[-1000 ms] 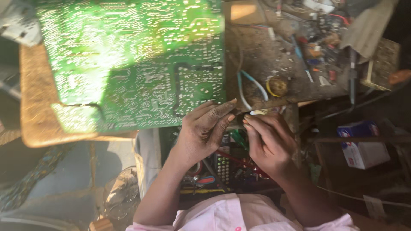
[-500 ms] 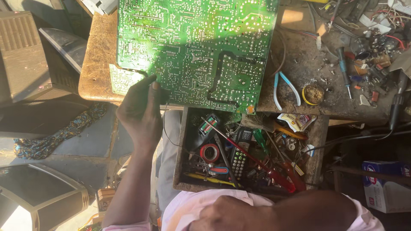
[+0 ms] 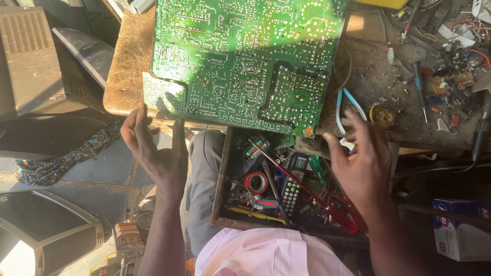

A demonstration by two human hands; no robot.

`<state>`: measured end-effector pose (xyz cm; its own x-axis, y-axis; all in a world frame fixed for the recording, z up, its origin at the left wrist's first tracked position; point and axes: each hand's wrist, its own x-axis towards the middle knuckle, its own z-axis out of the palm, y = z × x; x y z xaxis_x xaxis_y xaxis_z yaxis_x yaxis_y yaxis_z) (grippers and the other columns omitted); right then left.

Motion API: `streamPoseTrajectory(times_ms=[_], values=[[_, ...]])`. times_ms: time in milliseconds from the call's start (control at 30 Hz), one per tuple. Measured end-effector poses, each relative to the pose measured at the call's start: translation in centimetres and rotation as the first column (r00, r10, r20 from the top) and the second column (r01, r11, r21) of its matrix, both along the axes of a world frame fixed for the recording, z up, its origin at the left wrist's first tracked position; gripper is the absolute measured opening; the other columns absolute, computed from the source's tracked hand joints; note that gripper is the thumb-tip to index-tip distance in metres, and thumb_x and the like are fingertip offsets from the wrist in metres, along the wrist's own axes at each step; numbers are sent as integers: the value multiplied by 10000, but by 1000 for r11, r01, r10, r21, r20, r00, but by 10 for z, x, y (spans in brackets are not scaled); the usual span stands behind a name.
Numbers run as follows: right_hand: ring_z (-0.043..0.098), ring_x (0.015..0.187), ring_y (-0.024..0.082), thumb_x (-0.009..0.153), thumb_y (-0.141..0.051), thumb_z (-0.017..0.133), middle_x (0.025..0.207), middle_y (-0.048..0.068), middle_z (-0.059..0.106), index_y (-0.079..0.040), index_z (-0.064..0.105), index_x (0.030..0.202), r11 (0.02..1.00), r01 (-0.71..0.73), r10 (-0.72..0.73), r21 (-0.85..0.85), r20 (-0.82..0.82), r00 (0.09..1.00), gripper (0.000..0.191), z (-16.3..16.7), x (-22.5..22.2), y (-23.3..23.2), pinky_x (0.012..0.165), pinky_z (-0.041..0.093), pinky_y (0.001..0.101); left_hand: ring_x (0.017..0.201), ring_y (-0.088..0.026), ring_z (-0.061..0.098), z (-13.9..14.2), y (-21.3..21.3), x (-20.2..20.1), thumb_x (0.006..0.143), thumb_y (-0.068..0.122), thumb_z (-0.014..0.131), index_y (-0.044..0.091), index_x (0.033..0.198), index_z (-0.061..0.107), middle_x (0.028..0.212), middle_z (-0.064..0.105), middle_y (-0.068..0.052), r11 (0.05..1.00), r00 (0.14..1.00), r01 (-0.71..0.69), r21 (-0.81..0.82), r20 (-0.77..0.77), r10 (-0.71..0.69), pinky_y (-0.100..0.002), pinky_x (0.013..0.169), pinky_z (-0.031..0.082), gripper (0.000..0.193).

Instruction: The person works on a large green circuit board at a cluttered workbench. They handle small components, solder joints on the board with a soldering iron, trim or position parts with pliers, scrub the board with a toothbrush-style brush, and probe the board with a screwdriver before setting it aside.

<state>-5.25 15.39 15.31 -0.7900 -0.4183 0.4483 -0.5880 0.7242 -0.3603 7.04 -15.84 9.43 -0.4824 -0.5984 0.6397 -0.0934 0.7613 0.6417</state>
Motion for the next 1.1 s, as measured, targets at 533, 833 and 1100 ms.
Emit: streamPoseTrajectory(times_ms=[533, 833, 1100], values=[[577, 1061, 366, 987, -327, 828, 1098, 192, 629, 8, 703, 1256, 928, 257, -210, 271, -190, 959, 447, -37, -64, 6, 957, 500, 544, 1170, -353, 538, -1, -52, -12, 703, 228, 984, 14, 1444, 552, 1384, 587, -148, 997, 969, 77, 3, 236, -76, -462, 976, 480, 884], [700, 911, 174, 1029, -85, 710, 1070, 127, 715, 48, 583, 1380, 948, 27, 63, -316, 271, 960, 397, -41, -20, -22, 797, 576, 307, 1131, -292, 598, -1, -61, -14, 759, 133, 981, 14, 1422, 569, 1237, 637, -115, 993, 985, 116, 21, 123, -117, -405, 950, 529, 790], [697, 882, 138, 968, -4, 675, 1023, 135, 692, 74, 520, 1438, 850, 58, 217, -524, 447, 868, 501, -50, -5, -35, 729, 607, 241, 1031, -258, 636, 4, -59, -12, 705, 116, 983, -14, 1406, 581, 1143, 606, -135, 990, 984, 117, 77, 128, -126, -389, 889, 548, 818]])
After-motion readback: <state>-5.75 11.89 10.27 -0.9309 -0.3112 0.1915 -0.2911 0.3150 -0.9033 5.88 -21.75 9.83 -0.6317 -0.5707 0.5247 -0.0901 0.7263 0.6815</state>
